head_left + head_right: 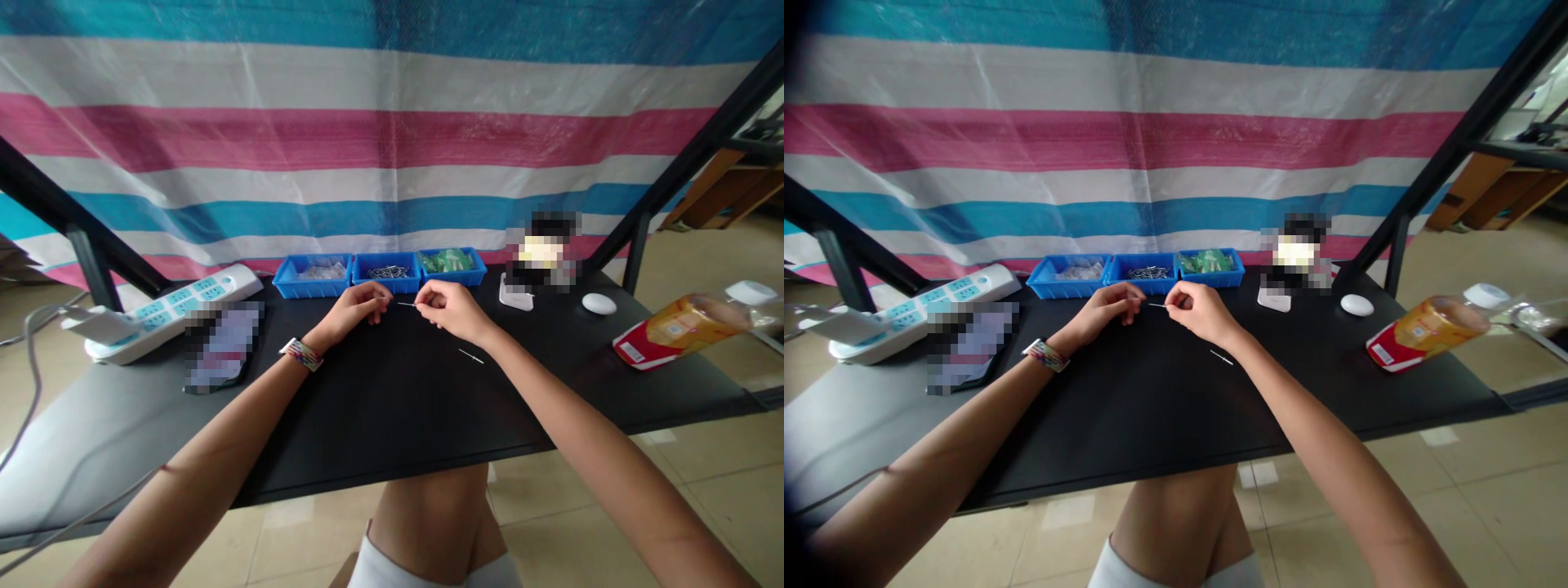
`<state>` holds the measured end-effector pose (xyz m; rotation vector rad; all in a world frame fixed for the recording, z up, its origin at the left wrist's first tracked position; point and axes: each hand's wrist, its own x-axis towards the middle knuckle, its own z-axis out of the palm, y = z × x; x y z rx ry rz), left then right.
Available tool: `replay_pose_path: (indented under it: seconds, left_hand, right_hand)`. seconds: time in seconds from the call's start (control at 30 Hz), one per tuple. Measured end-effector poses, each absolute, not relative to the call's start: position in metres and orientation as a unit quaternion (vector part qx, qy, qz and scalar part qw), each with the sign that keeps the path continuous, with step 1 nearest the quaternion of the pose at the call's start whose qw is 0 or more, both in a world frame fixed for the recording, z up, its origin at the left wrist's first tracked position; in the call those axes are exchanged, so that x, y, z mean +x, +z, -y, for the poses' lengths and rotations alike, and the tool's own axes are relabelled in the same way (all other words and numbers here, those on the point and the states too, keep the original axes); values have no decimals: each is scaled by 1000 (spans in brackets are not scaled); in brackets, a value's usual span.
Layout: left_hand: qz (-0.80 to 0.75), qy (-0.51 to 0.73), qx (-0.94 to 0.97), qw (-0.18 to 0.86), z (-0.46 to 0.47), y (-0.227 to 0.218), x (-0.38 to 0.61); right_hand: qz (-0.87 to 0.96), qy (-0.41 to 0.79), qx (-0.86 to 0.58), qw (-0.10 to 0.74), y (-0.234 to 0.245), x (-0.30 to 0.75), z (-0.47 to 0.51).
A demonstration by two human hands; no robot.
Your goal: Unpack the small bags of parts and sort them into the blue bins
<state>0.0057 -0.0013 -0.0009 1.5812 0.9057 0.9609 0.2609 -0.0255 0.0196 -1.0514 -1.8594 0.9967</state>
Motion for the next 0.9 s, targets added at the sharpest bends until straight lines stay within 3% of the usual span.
replay_pose_path:
  seconds: [0.2, 0.9]
  left_hand:
    - [-375, 401, 662, 511, 2, 0, 5]
    - [-393, 363, 702, 469, 4, -1, 4]
  right_hand:
    - [681, 511, -362, 380, 6, 246, -5]
    - [618, 558, -350, 430, -10, 242, 12]
